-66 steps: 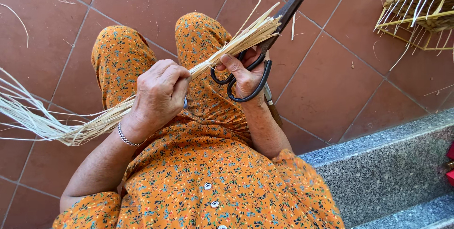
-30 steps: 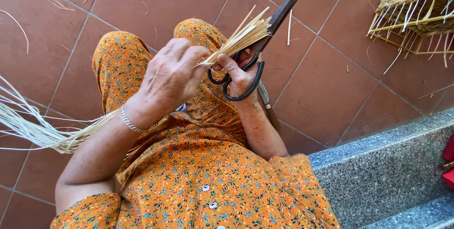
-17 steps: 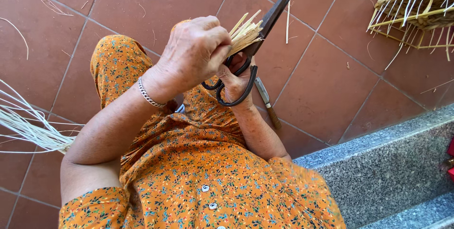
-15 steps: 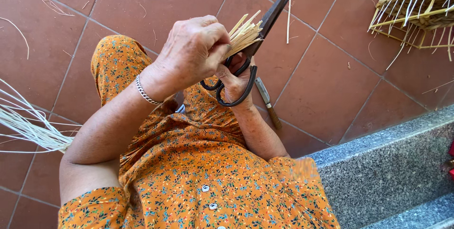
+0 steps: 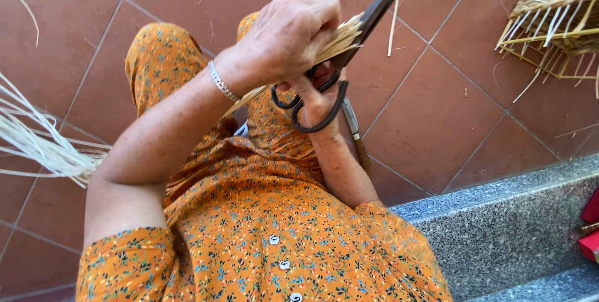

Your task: The person sits on the tiled ground holding a bundle of long palm weaving strips across their lap. They align and sort the strips by hand, then use scissors to trim the ends and even out the bundle, repeatedly repositioning the strips and cutting off excess lengths.

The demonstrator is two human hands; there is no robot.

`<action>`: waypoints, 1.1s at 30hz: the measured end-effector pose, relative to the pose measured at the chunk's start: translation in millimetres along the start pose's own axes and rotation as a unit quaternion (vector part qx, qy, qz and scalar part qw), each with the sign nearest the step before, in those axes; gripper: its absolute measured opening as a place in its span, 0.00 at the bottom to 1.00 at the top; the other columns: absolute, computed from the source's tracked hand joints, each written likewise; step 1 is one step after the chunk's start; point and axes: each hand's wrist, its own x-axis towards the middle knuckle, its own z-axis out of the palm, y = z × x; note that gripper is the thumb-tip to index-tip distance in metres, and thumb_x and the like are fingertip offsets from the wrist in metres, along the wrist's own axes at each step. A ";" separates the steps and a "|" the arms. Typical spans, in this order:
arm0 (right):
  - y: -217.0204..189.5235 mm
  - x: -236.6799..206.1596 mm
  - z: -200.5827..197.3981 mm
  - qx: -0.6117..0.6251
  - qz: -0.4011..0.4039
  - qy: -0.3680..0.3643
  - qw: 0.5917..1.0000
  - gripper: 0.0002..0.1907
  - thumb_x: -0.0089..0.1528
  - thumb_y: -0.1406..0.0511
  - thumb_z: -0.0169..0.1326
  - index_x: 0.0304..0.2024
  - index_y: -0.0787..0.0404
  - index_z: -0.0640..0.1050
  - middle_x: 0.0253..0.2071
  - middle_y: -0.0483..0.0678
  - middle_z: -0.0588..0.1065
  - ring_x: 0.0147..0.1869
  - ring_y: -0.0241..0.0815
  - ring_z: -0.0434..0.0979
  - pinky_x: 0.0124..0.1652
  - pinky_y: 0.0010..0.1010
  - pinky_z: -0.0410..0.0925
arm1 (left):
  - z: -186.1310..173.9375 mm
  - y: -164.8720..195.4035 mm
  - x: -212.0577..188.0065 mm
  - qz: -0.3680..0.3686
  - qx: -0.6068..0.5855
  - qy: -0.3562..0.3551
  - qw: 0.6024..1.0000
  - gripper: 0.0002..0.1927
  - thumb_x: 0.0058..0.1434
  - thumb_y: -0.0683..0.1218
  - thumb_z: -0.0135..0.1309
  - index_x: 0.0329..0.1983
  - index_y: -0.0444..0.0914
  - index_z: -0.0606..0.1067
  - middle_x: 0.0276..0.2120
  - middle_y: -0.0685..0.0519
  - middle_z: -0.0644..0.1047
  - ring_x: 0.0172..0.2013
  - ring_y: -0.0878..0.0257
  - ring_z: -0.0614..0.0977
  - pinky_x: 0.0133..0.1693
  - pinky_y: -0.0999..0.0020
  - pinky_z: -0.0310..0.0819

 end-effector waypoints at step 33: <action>-4.8 61.5 -41.2 0.210 -0.010 -0.076 0.975 0.29 0.69 0.72 0.59 0.70 0.60 0.64 0.37 0.54 0.79 0.36 0.37 0.77 0.37 0.23 0.69 | -43.6 -32.9 -131.3 -0.294 -0.319 0.122 0.892 0.05 0.75 0.43 0.52 0.42 0.36 0.74 0.31 0.54 0.74 0.31 0.68 0.72 0.34 0.72 0.68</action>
